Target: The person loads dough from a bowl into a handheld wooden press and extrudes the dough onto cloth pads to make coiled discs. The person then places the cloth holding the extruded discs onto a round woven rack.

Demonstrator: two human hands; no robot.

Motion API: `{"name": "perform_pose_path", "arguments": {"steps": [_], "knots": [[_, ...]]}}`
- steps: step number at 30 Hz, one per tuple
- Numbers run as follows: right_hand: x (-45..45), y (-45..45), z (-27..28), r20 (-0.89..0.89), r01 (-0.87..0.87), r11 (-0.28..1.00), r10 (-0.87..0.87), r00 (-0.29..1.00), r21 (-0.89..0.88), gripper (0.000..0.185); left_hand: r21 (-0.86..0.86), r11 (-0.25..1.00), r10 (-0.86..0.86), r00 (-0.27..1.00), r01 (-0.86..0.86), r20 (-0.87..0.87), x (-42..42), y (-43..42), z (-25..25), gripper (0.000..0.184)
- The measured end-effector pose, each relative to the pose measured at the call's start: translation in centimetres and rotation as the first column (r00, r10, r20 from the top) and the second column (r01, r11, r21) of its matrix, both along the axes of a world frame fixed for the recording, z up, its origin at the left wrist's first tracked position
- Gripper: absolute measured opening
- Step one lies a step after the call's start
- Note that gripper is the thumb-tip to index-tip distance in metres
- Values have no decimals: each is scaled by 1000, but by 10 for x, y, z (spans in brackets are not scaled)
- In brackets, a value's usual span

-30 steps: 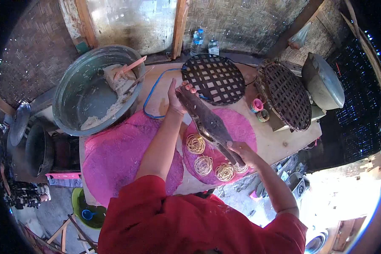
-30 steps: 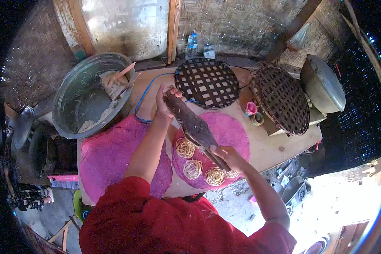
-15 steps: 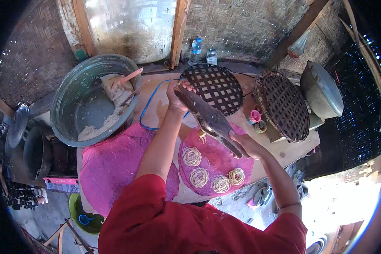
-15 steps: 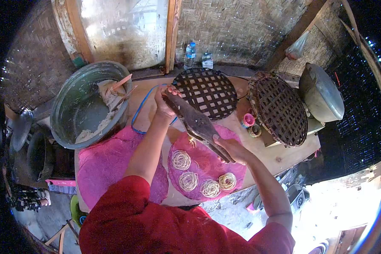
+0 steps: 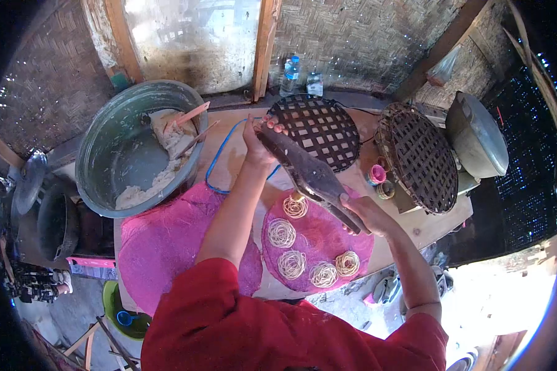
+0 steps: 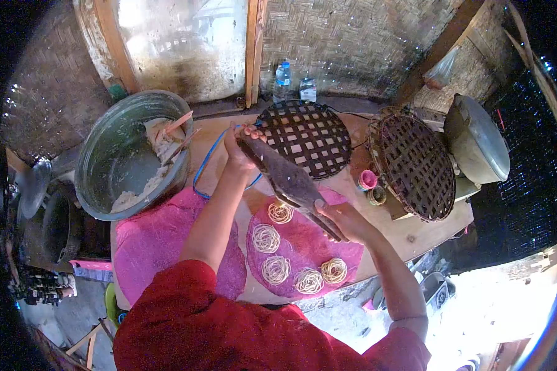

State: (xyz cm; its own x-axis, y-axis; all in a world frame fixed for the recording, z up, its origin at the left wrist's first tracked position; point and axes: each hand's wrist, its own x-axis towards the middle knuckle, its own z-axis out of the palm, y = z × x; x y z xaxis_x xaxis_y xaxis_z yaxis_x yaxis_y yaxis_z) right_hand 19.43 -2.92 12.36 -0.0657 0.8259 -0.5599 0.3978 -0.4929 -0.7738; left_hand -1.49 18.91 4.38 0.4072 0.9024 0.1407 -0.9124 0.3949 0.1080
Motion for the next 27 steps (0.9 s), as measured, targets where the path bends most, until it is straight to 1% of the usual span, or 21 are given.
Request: {"name": "perform_pose_path", "arguments": {"steps": [1, 2, 4, 5, 6, 8, 10, 11, 12, 13, 15, 16, 18, 19, 21, 22, 24, 25, 26, 27], "knots": [[0, -1, -3, -17, -5, 1000, 5, 1000, -3, 71, -18, 999, 32, 998, -33, -53, -3, -3, 0, 42], [0, -3, -2, -21, -6, 1000, 6, 1000, -4, 71, -19, 999, 33, 998, -34, -57, -4, -6, -4, 42], [2, -7, 2, 4, -9, 998, 9, 1000, -62, 69, -72, 996, -53, 998, 56, 41, -6, -14, -14, 48], [7, -8, 1, 2, -13, 998, 13, 1000, -66, 69, -89, 995, -51, 998, 55, 48, -2, -15, -19, 47], [13, -8, 0, 17, -17, 998, 19, 1000, -66, 69, -92, 994, -47, 998, 51, 47, 4, -16, -24, 47], [16, -7, -2, 36, -24, 997, 27, 999, -72, 69, -149, 988, 29, 1000, -30, -8, 16, -18, -34, 40], [18, 0, -10, 75, -26, 999, 28, 997, -33, 69, -131, 990, 42, 999, -43, -10, 20, -12, -42, 40], [24, 3, -29, 121, -29, 999, 33, 992, -35, 69, -89, 996, 13, 1000, -13, 5, 19, -4, -49, 39], [26, 5, -44, 122, -29, 999, 32, 992, -33, 69, -46, 999, -16, 1000, 17, 18, 17, 2, -52, 39], [24, 7, -58, 114, -7, 1000, 8, 993, -14, 71, -44, 999, -16, 1000, 17, 17, 12, 8, -55, 39], [12, 11, -66, 95, 20, 999, -22, 995, 26, 77, -18, 1000, -16, 998, 15, -53, 3, 18, -50, 43], [10, 12, -67, 90, 21, 999, -24, 996, 26, 77, -18, 1000, -17, 998, 16, -57, 4, 23, -48, 43], [9, 13, -68, -142, 61, 995, -51, 989, 73, 76, 5, 998, -55, 995, 56, -79, 3, 23, -22, 41], [13, 12, -62, -146, 63, 996, -52, 988, 70, 76, 2, 998, -56, 995, 57, -82, 5, 21, -11, 41], [30, 9, -43, -238, 97, 993, -111, 965, -74, 71, 13, 997, -74, 996, 75, -57, 20, 17, -2, 41], [38, 9, -35, -236, 99, 992, -114, 965, -75, 71, 12, 997, -77, 996, 78, -55, 30, 15, -3, 41], [54, 8, -23, -95, 41, 991, -53, 994, -124, 69, 39, 998, -51, 998, 49, 33, 53, 12, -20, 37], [60, 6, -21, -44, 76, 988, -83, 996, -133, 68, -48, 995, -87, 996, 88, 32, 62, 12, -30, 36], [63, 7, -16, -39, 80, 988, -86, 996, -131, 68, -45, 995, -90, 995, 92, 37, 70, 10, -35, 36], [66, 10, -9, 44, 87, 984, -81, 996, -154, 66, -58, 997, -58, 998, 60, 34, 79, 8, -39, 36]]}}
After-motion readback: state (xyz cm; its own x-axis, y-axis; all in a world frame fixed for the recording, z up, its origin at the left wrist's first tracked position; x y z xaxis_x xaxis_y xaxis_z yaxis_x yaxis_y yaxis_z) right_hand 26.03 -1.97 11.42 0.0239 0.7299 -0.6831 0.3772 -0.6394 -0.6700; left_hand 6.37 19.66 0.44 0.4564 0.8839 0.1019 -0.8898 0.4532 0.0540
